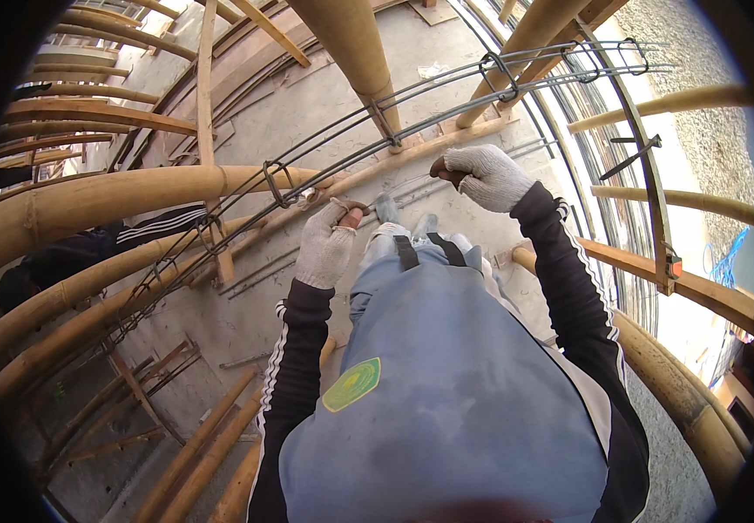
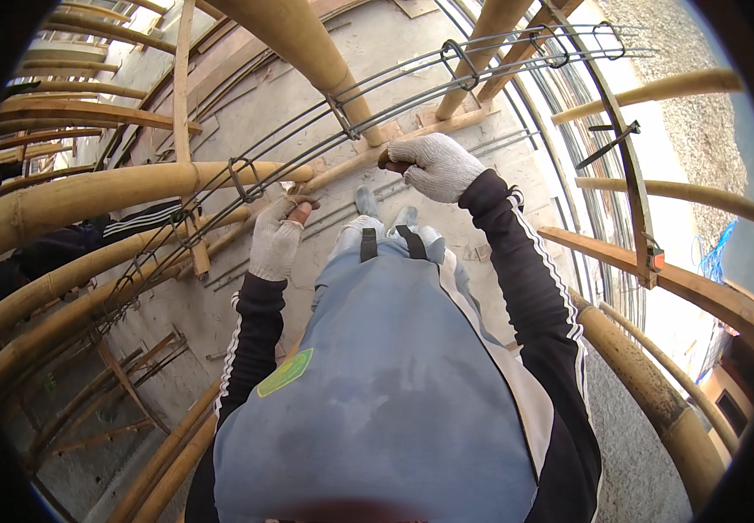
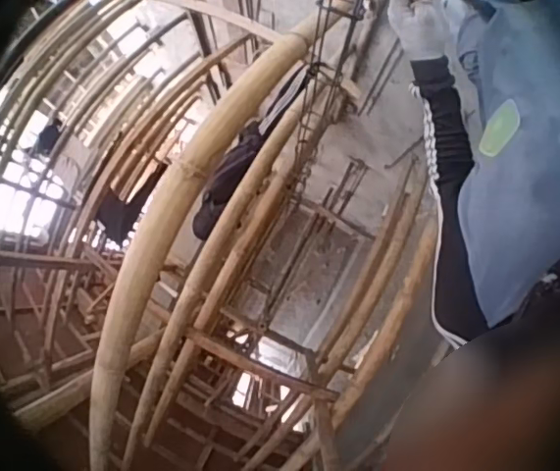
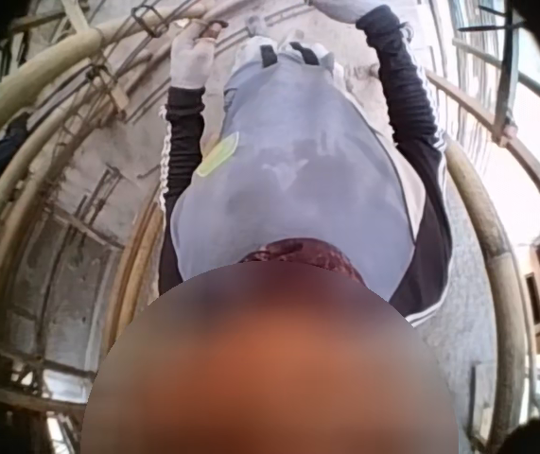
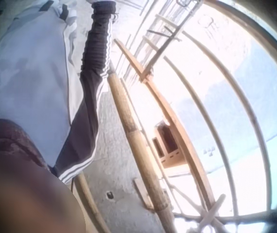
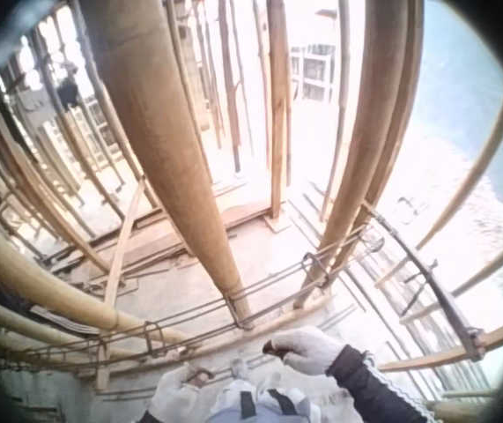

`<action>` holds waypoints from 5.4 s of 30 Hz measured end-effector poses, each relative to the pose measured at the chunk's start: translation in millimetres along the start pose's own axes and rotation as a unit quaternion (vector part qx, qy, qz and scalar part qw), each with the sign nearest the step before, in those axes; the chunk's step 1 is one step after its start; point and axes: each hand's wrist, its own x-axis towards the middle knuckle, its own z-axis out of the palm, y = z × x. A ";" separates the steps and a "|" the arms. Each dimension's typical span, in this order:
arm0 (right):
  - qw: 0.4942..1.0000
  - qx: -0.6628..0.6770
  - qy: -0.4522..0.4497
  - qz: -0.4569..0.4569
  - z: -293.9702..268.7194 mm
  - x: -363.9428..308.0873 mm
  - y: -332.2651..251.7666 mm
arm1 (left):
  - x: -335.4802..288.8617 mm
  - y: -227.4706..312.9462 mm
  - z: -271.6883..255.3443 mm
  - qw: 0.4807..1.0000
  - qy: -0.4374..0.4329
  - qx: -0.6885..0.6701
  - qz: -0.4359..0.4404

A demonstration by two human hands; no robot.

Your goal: The person secures bamboo poles to a metal rebar frame using wire ties and pliers. They repeatedly wrap wire around the poles and rebar, then twist and tighten the wire to fasten the connections.

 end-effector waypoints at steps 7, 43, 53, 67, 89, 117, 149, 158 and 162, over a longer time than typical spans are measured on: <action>0.984 -0.109 -0.116 0.080 -2.9 1.1 -9.1 | 0.9 -1.9 2.2 0.998 0.022 0.054 -0.029; 0.913 -0.138 0.367 0.113 15.0 26.3 -4.3 | 159.0 -0.8 -151.1 0.971 0.080 0.210 0.085; 0.891 -0.035 0.373 0.258 47.0 11.7 18.0 | 218.1 -47.2 -161.6 0.962 -0.050 0.260 0.068; 0.907 -0.051 0.343 0.240 69.3 35.3 -16.0 | 321.1 -53.8 -107.3 0.893 -0.396 0.213 -0.020; 0.935 -0.094 0.210 0.268 27.7 102.4 -37.2 | 298.9 -51.5 -80.9 0.905 -0.367 0.171 0.132; 0.494 0.379 0.354 0.698 240.5 -310.1 160.3 | 31.9 213.1 -16.3 0.928 0.015 0.262 0.265; 0.579 0.447 0.680 0.036 -178.1 -238.4 115.1 | 213.2 462.5 573.4 0.776 -0.545 -0.268 0.171; 0.472 0.004 0.813 0.342 -163.6 -263.5 230.4 | 339.1 440.5 723.5 0.874 -0.389 0.058 0.285; 0.456 0.063 0.774 0.435 -165.6 -266.6 268.0 | 326.5 384.0 717.1 0.757 -0.237 0.244 0.558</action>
